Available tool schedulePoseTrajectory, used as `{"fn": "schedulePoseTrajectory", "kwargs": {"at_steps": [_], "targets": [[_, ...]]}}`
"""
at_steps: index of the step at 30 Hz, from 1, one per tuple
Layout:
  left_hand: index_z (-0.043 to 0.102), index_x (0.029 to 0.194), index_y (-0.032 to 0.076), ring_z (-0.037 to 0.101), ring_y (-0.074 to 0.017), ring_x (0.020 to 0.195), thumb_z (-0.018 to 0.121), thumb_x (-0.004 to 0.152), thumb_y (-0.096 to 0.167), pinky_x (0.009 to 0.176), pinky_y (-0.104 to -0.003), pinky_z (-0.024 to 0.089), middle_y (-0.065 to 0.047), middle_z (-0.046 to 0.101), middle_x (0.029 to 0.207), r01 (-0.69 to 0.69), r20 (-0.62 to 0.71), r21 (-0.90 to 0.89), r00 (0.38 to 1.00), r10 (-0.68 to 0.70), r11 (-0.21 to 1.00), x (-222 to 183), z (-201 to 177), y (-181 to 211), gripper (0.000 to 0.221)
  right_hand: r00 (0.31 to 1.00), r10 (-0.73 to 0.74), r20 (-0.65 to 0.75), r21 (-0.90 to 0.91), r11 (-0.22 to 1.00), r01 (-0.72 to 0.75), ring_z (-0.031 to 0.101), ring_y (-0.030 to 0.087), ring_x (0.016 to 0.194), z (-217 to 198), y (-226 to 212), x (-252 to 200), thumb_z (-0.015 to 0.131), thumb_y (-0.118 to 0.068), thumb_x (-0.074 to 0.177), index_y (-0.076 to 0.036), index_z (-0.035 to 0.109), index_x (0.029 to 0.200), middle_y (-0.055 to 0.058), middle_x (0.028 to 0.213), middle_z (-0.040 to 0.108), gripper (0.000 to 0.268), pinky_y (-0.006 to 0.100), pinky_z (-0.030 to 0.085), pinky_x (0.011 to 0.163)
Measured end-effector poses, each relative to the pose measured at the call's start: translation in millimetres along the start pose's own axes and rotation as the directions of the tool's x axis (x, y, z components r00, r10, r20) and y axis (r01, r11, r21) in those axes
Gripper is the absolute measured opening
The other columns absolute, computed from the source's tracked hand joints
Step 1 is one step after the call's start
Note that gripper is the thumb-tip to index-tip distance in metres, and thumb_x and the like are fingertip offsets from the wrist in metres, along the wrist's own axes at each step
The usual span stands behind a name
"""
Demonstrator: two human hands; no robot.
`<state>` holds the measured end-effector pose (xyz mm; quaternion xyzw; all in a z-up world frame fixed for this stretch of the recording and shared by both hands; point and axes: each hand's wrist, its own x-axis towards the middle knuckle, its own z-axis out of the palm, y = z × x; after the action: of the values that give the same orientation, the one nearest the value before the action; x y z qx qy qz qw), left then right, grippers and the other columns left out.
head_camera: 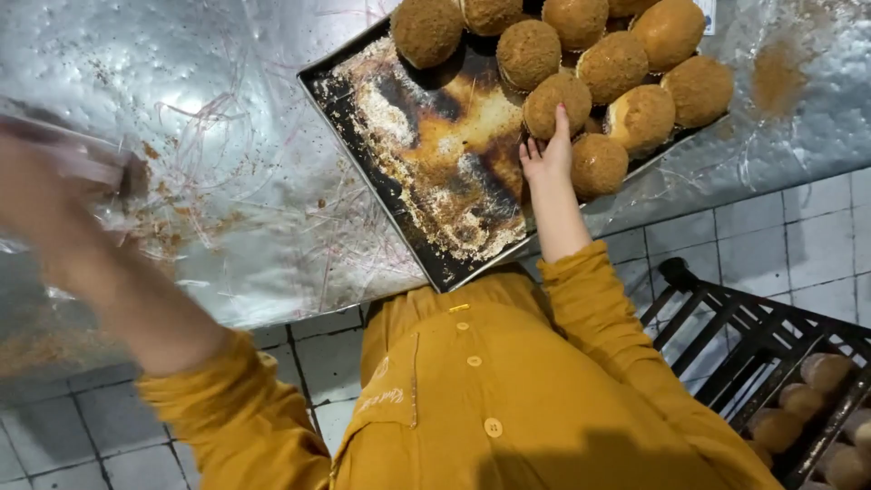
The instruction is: The person is wrapping individual bread rolls in plastic bags from a baking tray at a packaging station.
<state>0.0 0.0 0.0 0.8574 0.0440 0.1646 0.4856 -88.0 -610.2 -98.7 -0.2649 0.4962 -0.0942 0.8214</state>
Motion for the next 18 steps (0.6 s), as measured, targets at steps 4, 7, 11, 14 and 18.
{"fn": "schedulePoseTrajectory", "kwargs": {"at_steps": [4, 7, 11, 14, 18], "targets": [[0.072, 0.110, 0.017, 0.064, -0.0195, 0.105, 0.056, 0.099, 0.006, 0.095, -0.033, 0.051, -0.002, 0.062, 0.112, -0.006, 0.024, 0.032, 1.000, 0.005, 0.999, -112.2, 130.6, 119.2, 0.022, 0.999, 0.036, -0.019, -0.021, 0.999, -0.037, 0.024, 0.030, 0.144, 10.1, -5.7, -16.8, 0.098, -0.050, 0.059, -0.007, 0.005, 0.158, 0.019, 0.154, 0.008, 0.143, 0.045, 0.036, 0.112], [0.077, 0.108, 0.019, 0.065, -0.0194, 0.109, 0.058, 0.097, 0.006, 0.100, -0.033, 0.049, -0.001, 0.062, 0.113, 0.003, 0.037, 0.066, 0.999, -0.005, 0.998, -149.7, 182.7, 142.7, 0.026, 0.994, -0.096, -0.042, -0.029, 0.995, 0.095, 0.025, 0.045, 0.145, 14.7, 2.5, -34.8, 0.104, -0.024, 0.065, -0.003, 0.020, 0.156, 0.027, 0.158, 0.006, 0.126, 0.058, 0.028, 0.116], [0.076, 0.113, 0.009, 0.063, -0.0235, 0.092, 0.058, 0.102, 0.006, 0.087, -0.036, 0.050, -0.010, 0.067, 0.102, 0.062, 0.231, -0.129, 0.972, -0.030, 0.990, -193.6, 228.1, 144.4, 0.020, 0.924, -0.038, 0.380, -0.175, 0.978, 0.112, 0.053, 0.032, 0.118, -1.0, 20.9, -106.1, 0.089, -0.013, 0.081, -0.012, 0.048, 0.136, 0.014, 0.126, 0.054, 0.068, 0.059, 0.040, 0.106], [0.075, 0.116, 0.005, 0.065, -0.0288, 0.100, 0.058, 0.103, 0.008, 0.093, -0.040, 0.050, -0.015, 0.070, 0.109, 0.140, 0.366, -0.282, 0.930, -0.029, 0.949, -218.5, 244.3, 142.4, 0.022, 0.737, 0.159, 0.656, -0.276, 0.960, 0.038, 0.072, 0.032, 0.094, 10.5, 6.2, -186.1, 0.076, -0.009, 0.081, -0.009, 0.066, 0.117, 0.016, 0.100, 0.072, 0.037, 0.052, 0.058, 0.085], [0.076, 0.114, 0.002, 0.067, -0.0331, 0.113, 0.069, 0.097, 0.014, 0.107, -0.047, 0.045, -0.017, 0.071, 0.118, 0.309, 0.553, -0.533, 0.832, 0.048, 0.788, -227.6, 227.3, 173.4, 0.022, 0.613, 0.315, 0.724, -0.452, 0.889, 0.077, 0.068, 0.039, 0.098, -7.7, 8.4, -210.3, 0.080, -0.001, 0.067, 0.006, 0.054, 0.132, 0.027, 0.109, 0.067, 0.070, 0.059, 0.059, 0.084]]}}
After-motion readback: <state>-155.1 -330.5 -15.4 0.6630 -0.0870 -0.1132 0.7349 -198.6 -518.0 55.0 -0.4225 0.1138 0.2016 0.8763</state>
